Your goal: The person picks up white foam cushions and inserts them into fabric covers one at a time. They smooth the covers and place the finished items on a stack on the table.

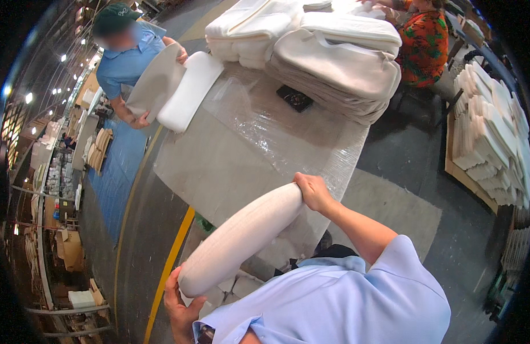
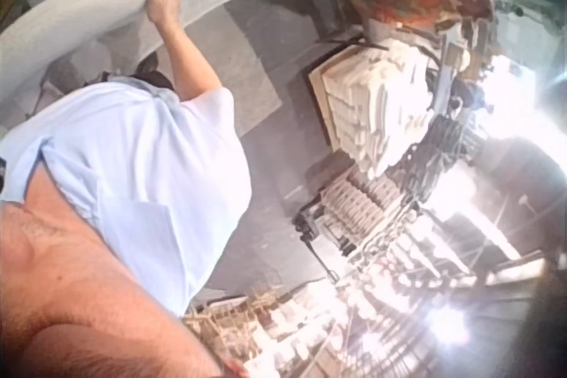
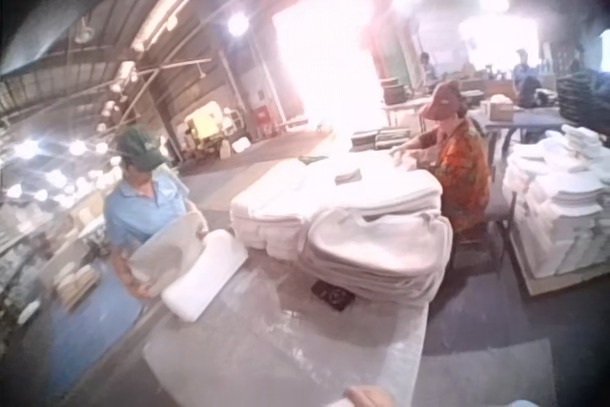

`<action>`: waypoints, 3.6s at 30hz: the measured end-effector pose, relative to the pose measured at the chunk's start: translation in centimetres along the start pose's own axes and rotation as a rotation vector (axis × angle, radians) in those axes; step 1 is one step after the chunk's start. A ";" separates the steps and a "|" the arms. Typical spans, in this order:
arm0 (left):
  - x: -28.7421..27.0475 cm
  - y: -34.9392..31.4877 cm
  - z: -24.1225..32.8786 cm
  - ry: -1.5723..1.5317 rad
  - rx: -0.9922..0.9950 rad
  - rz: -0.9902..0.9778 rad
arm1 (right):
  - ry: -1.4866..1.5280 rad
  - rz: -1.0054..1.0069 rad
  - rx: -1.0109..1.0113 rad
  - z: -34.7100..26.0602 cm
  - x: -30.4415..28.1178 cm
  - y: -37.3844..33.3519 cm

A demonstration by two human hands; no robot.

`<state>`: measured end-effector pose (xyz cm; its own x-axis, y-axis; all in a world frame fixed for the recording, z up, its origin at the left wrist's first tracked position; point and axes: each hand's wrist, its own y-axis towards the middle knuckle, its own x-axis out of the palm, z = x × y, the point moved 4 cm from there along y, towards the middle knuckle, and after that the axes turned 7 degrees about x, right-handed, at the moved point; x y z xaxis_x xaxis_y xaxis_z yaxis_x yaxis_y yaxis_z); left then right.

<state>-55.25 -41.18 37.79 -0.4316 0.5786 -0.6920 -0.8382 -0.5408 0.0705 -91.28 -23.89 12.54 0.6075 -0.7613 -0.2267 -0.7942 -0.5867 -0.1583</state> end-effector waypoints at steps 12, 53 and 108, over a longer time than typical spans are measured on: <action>3.0 7.2 6.1 0.144 0.176 -0.009 | -0.110 -0.120 -0.786 -18.7 3.4 -2.4; 22.4 -1.5 -13.6 -0.251 -0.180 -0.257 | 0.160 -0.122 0.061 -10.8 0.6 11.9; 26.2 34.4 -5.0 -0.460 -0.013 0.208 | -0.225 0.220 -0.363 -10.8 -0.4 12.2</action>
<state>-93.75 -47.73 18.54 -0.6937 0.6653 -0.2760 -0.7159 -0.6791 0.1622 -101.03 -33.74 21.06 0.3759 -0.8231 -0.4256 -0.8235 -0.5073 0.2538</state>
